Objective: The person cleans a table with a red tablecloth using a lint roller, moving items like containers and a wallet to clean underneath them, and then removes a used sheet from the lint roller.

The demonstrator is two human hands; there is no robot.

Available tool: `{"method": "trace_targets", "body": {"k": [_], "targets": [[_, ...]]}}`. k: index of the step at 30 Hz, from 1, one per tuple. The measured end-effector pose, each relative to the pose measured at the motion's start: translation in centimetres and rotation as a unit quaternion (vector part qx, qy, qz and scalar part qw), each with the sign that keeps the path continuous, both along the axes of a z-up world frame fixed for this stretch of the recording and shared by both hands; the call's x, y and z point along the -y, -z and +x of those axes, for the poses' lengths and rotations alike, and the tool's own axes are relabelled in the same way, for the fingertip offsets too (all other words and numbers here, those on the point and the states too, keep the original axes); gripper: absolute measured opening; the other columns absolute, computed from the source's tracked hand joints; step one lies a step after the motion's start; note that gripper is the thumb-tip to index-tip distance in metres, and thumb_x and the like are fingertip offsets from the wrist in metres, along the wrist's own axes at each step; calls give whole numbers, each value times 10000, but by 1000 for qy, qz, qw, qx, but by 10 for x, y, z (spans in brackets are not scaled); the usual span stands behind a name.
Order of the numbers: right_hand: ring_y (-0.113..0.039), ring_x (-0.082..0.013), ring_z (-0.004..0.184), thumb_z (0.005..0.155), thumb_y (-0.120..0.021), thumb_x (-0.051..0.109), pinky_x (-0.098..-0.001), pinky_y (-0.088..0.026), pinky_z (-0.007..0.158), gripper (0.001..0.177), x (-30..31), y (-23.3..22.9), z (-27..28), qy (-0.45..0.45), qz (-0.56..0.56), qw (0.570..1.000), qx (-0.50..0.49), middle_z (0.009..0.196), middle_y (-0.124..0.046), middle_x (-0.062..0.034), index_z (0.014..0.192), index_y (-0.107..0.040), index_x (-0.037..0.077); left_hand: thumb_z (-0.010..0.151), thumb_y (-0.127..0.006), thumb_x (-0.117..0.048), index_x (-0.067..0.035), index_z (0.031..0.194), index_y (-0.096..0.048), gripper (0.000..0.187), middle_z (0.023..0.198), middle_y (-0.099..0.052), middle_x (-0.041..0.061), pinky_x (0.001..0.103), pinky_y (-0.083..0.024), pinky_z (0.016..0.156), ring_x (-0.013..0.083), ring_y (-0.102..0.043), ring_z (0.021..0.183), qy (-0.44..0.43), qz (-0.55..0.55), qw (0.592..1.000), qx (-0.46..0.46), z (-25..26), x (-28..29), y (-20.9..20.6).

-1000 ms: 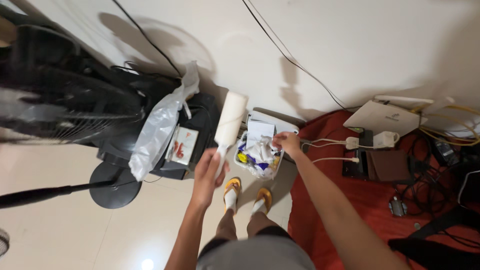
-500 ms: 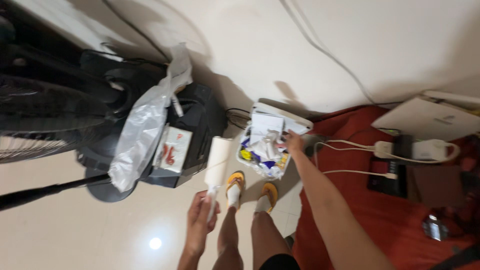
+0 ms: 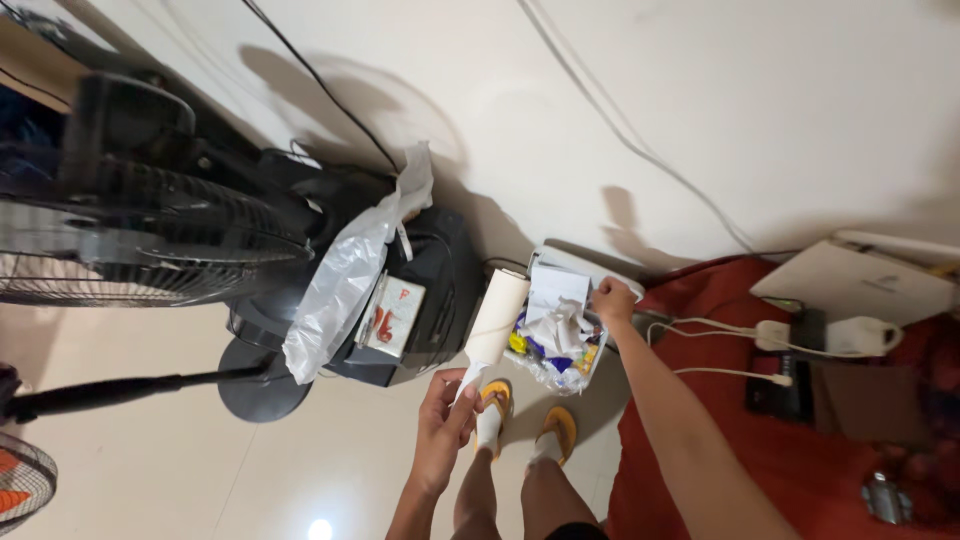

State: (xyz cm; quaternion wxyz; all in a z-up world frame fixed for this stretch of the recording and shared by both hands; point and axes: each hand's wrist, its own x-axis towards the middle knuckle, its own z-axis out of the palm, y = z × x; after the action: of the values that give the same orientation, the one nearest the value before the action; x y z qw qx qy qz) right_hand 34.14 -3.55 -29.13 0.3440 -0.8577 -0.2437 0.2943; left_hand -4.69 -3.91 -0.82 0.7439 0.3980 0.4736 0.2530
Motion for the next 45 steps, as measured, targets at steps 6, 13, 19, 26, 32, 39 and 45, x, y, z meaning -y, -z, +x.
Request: {"method": "trace_targets", "body": {"k": [6, 13, 19, 26, 32, 39, 45], "targets": [[-584, -231, 1189, 793, -836, 193, -371, -477, 965, 656, 15, -93, -16, -153, 70, 982, -82, 1308, -593, -122, 1391, -577, 121, 978, -650, -199, -75, 1189, -601, 250, 840, -598, 5, 194, -295, 461, 23, -391, 557, 3, 44, 997, 68, 6, 8, -30], [-692, -165, 1067, 933, -667, 168, -314, -537, 917, 319, 63, -225, -57, -170, 151, 969, -97, 1180, -756, -58, 1226, -701, 45, 936, -686, -144, -99, 1221, -496, 346, 963, -607, -2, 218, -410, 478, 44, -500, 591, -1, 140, 982, 128, 26, 24, -75], [-689, -124, 976, 972, -638, 140, -275, -517, 860, 216, 109, -311, -89, -128, 273, 945, -123, 1032, -751, -56, 1111, -695, -15, 995, -667, -173, -94, 1235, -495, 306, 967, -687, 79, 185, -342, 500, 20, -458, 637, 21, 204, 966, 158, 39, 32, -105], [-679, -110, 947, 980, -672, 65, -258, -541, 845, 148, 133, -419, -122, -143, 378, 911, -87, 996, -736, -57, 1079, -700, -41, 1040, -588, -197, -63, 1249, -489, 267, 1051, -628, 46, 187, -365, 516, 21, -462, 637, -16, 223, 946, 234, 60, 47, -135], [-723, -117, 825, 898, -752, 17, -257, -546, 637, 89, 129, -510, -168, -136, 404, 884, 194, 949, -738, -63, 987, -752, 12, 1018, -626, -155, -51, 1264, -463, 313, 1078, -563, 51, 197, -370, 496, 28, -453, 614, -42, 250, 930, 265, 76, 55, -156], [-730, -161, 803, 842, -795, -29, -274, -557, 735, 114, 122, -542, -206, -137, 453, 821, 319, 883, -749, -79, 939, -769, 24, 1011, -634, -112, -57, 1282, -436, 340, 1144, -531, 59, 200, -393, 498, 32, -494, 685, -58, 282, 916, 279, 77, 60, -162], [-730, -167, 815, 839, -793, -37, -271, -560, 752, 121, 119, -548, -215, -141, 465, 809, 330, 899, -745, -83, 943, -762, 18, 994, -658, -110, -48, 1294, -442, 375, 1208, -520, 76, 206, -430, 536, 48, -522, 741, -69, 306, 912, 266, 72, 61, -165]]}}
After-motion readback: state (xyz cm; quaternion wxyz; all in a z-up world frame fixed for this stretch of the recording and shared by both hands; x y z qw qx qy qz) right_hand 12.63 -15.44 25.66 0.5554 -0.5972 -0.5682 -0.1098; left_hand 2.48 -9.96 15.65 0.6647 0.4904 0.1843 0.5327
